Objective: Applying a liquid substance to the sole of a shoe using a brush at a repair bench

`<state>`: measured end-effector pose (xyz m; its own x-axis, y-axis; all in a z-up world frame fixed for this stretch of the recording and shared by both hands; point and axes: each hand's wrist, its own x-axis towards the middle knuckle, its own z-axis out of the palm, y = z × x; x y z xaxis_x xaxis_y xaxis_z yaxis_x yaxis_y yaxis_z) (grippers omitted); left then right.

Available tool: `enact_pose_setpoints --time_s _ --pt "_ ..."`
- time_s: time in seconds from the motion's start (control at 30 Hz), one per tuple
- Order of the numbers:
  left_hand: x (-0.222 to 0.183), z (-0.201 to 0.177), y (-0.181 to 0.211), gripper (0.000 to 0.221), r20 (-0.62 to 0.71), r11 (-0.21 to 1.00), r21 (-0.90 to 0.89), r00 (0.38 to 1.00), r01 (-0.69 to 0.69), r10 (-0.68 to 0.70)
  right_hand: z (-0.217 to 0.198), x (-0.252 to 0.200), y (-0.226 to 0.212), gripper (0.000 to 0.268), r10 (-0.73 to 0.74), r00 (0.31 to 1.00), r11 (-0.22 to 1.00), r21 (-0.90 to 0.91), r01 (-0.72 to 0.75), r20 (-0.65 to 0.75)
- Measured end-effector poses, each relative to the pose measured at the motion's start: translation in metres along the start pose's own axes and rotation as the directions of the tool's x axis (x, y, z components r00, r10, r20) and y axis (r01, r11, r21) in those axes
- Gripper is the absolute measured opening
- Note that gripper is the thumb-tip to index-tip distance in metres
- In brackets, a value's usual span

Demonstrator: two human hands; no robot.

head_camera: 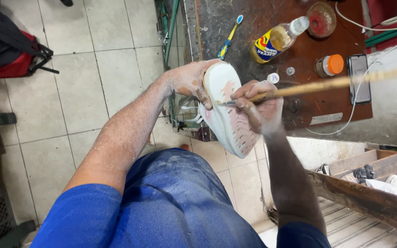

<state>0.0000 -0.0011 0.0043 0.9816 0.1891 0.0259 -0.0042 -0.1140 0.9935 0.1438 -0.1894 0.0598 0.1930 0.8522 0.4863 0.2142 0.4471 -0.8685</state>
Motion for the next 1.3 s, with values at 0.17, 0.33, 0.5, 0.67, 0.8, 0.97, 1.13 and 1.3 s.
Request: enact_pose_setpoints --time_s 0.17,0.33,0.5,0.67,0.8,0.97,1.13,1.3 --pt "-0.001 -0.001 0.007 0.106 -0.008 1.000 0.023 1.000 0.010 -0.010 -0.020 0.027 0.022 0.026 -0.112 0.989 0.979 -0.184 0.093 -0.098" --pt "-0.004 -0.001 0.001 0.100 -0.039 1.000 0.022 0.999 0.016 -0.015 0.015 0.042 0.007 0.029 -0.080 0.997 0.984 -0.162 0.080 0.008" --pt "-0.004 -0.009 -0.001 0.104 0.117 0.950 -0.274 0.976 -0.148 0.186 0.026 0.090 0.012 0.027 -0.051 0.997 0.859 -0.512 0.012 -0.061" --pt "-0.003 -0.005 -0.013 0.104 0.116 0.905 -0.425 0.989 -0.030 0.087 -0.033 0.107 -0.065 0.010 -0.247 0.948 0.784 -0.616 0.072 -0.203" --pt "-0.003 -0.009 -0.017 0.102 0.093 0.970 -0.232 0.990 -0.080 0.104 -0.110 0.119 -0.109 0.020 0.010 0.899 0.882 -0.419 -0.215 -0.439" --pt "-0.002 -0.009 -0.020 0.106 0.085 0.976 -0.214 0.994 -0.042 0.061 -0.115 0.139 -0.114 0.013 0.260 0.900 0.739 -0.527 -0.419 -0.350" --pt "0.000 -0.007 -0.025 0.108 0.079 0.969 -0.247 0.996 -0.016 0.037 -0.110 0.158 -0.094 0.014 0.327 0.897 0.723 -0.533 -0.440 -0.297" --pt "0.001 -0.005 -0.032 0.103 0.085 0.955 -0.292 0.994 -0.047 0.075 -0.120 0.172 -0.073 0.017 0.268 0.906 0.785 -0.471 -0.402 -0.327"
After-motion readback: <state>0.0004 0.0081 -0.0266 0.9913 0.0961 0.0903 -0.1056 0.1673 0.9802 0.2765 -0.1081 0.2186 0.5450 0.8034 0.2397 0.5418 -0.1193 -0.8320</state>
